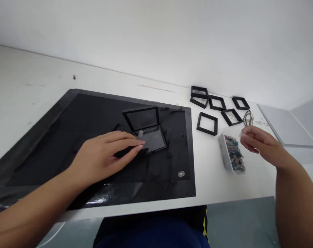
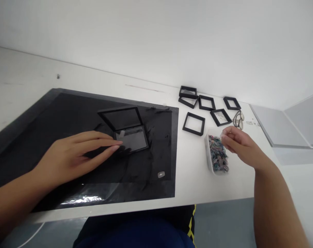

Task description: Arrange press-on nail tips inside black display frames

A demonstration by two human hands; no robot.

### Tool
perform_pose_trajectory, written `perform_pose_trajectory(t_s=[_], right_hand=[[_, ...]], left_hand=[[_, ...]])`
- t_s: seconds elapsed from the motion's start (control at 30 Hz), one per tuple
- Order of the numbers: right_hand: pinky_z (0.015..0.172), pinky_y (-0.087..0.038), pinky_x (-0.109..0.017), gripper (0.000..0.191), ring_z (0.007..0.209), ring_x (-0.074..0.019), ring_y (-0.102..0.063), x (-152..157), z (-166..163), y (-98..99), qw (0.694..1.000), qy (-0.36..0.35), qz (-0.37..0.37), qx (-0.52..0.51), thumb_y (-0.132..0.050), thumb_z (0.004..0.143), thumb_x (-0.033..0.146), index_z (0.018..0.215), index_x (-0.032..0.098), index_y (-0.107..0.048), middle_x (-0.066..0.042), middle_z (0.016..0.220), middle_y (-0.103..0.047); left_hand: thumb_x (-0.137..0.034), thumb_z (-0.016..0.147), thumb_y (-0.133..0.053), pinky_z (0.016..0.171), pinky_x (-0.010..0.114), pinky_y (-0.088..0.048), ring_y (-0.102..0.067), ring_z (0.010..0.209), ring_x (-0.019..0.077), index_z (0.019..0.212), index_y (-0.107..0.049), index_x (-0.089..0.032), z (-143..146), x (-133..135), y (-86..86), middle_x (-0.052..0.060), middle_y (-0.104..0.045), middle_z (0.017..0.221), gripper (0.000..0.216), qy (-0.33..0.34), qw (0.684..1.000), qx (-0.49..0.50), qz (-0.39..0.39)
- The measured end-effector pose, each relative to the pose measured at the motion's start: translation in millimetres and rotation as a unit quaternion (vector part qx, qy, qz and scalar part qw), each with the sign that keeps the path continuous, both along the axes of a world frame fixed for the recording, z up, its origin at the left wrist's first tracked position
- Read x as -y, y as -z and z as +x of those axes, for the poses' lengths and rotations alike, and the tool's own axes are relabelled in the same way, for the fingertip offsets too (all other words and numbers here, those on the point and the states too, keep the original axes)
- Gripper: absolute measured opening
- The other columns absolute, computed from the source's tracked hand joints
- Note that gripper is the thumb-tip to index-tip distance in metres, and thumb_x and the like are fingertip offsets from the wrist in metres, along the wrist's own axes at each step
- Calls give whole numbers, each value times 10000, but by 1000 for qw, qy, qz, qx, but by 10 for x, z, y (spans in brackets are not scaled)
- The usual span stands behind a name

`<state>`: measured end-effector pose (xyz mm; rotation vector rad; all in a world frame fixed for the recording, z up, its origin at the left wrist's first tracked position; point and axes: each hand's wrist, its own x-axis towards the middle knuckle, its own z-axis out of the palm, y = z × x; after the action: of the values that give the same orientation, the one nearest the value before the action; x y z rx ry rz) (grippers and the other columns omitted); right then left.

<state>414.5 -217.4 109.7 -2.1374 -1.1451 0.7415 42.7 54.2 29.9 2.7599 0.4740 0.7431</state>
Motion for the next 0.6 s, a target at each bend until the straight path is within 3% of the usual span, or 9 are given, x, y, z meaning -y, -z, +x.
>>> perform_pose_trajectory(t_s=[0.13, 0.3, 0.4, 0.5, 0.6], right_hand=[[487, -306, -291, 247, 504, -127, -358, 69, -345, -122, 984, -21, 126, -121, -411, 988, 473, 851, 269, -422, 44, 595, -427], [461, -329, -279, 281, 449, -126, -343, 13, -798, -251, 929, -100, 232, -270, -488, 955, 442, 751, 256, -439, 43, 500, -391], [452, -330, -285, 326, 445, -129, -326, -66, -974, -300, 918, -105, 226, -310, -522, 937, 478, 719, 252, -432, 41, 488, -352], [414, -277, -283, 374, 436, -125, -236, -150, -1081, -227, 919, -63, 211, -328, -527, 927, 519, 701, 248, -405, 50, 491, -197], [409, -239, -305, 421, 440, -124, -189, -267, -1138, -44, 949, -8, 165, -267, -488, 941, 525, 679, 238, -326, 52, 532, -128]], left_hand=[[-378, 932, -608, 768, 236, -547, -723, 895, 129, 1033, -757, -297, -7, 6, 5, -37, -760, 1018, 198, 1, 1000, -1, -1], [-399, 943, -577, 768, 242, -565, -731, 880, 138, 1012, -765, -287, 14, 7, 3, -16, -772, 1003, 230, 8, 1000, 17, -4], [-352, 922, -614, 760, 234, -568, -732, 857, 136, 989, -771, -256, 31, 0, -17, -1, -775, 981, 196, 21, 999, 29, -5], [-289, 910, -638, 761, 222, -563, -722, 850, 124, 981, -766, -233, 38, 11, -41, 6, -772, 961, 156, 23, 998, 54, -5], [-297, 909, -639, 822, 253, -560, -703, 862, 136, 940, -769, -218, 42, 25, -47, 16, -777, 927, 155, 7, 996, 91, -9]])
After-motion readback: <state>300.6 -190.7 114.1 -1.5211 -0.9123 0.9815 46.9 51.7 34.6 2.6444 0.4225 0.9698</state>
